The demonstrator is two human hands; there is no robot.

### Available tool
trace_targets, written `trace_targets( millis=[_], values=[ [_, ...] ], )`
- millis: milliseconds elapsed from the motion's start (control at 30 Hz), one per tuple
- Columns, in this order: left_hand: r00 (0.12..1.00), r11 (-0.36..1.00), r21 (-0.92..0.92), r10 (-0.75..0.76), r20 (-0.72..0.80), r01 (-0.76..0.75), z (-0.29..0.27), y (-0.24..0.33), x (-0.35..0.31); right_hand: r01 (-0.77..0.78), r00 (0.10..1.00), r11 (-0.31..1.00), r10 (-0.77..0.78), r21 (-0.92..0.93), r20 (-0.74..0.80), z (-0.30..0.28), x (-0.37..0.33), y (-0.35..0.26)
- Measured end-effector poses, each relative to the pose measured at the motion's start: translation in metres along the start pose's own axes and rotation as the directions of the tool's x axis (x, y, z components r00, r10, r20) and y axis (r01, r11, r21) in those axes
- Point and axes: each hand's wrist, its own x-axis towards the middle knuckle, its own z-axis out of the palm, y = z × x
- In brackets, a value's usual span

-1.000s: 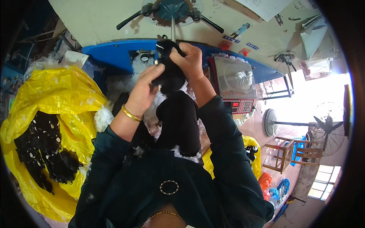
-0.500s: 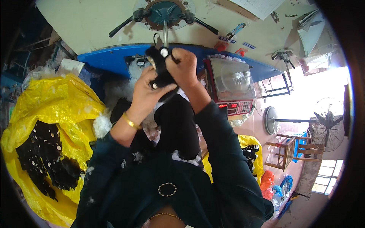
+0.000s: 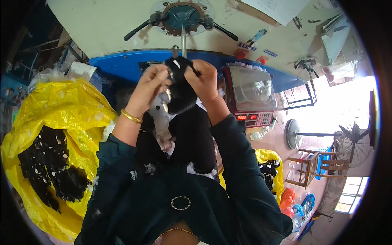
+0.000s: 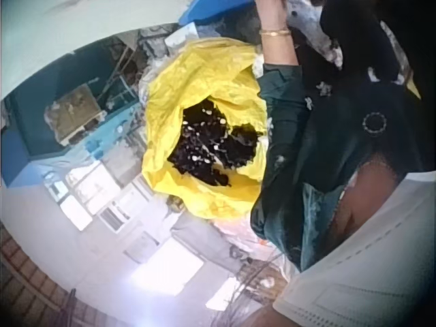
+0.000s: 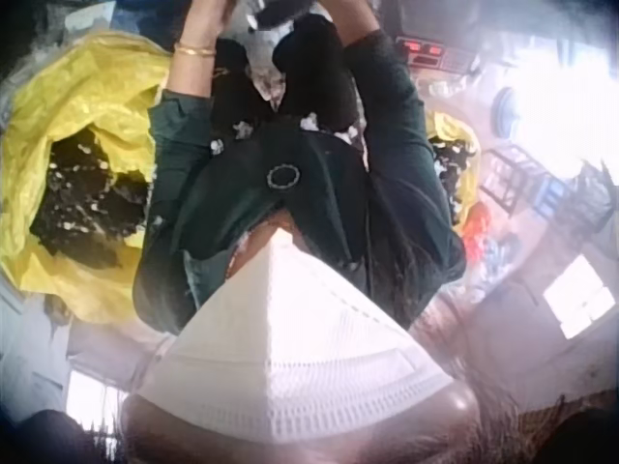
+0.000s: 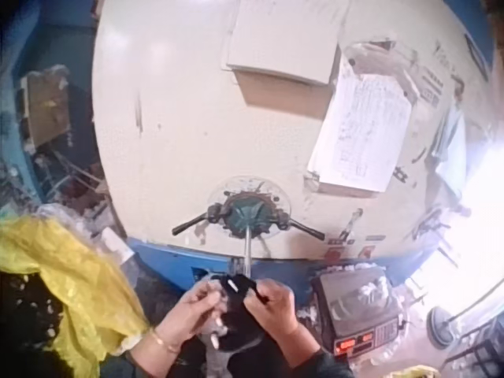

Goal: The person sits on the floor and repeatedly stuffs white cotton-like material into small black fabric pouches. They then place the filled pouches into a large yellow bag. The process is repeated continuously throughout the clip.

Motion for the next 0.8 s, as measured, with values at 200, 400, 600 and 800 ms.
trace_targets(
  millis=[200,400,600,800],
  values=[
    [0.996,0.999,-0.038,-0.024,0.087,0.027,0.014,-0.02,-0.01,-0.051,0.992,0.996,0.042,0.077,0.121,-0.02,-0.017,-0.003],
    [0.981,0.987,0.013,0.162,-0.103,-0.161,0.04,-0.033,-0.024,-0.115,0.993,0.98,0.108,0.161,0.054,-0.028,-0.033,-0.009],
    [0.876,0.817,0.451,0.462,-0.14,-0.359,0.064,-0.038,-0.032,-0.098,0.995,0.974,0.098,-0.202,-0.01,-0.002,-0.029,-0.049],
    [0.935,0.948,0.253,0.254,-0.247,-0.19,0.087,-0.002,-0.016,-0.41,0.905,0.853,0.424,0.322,0.029,-0.011,0.027,-0.017]
  ],
)
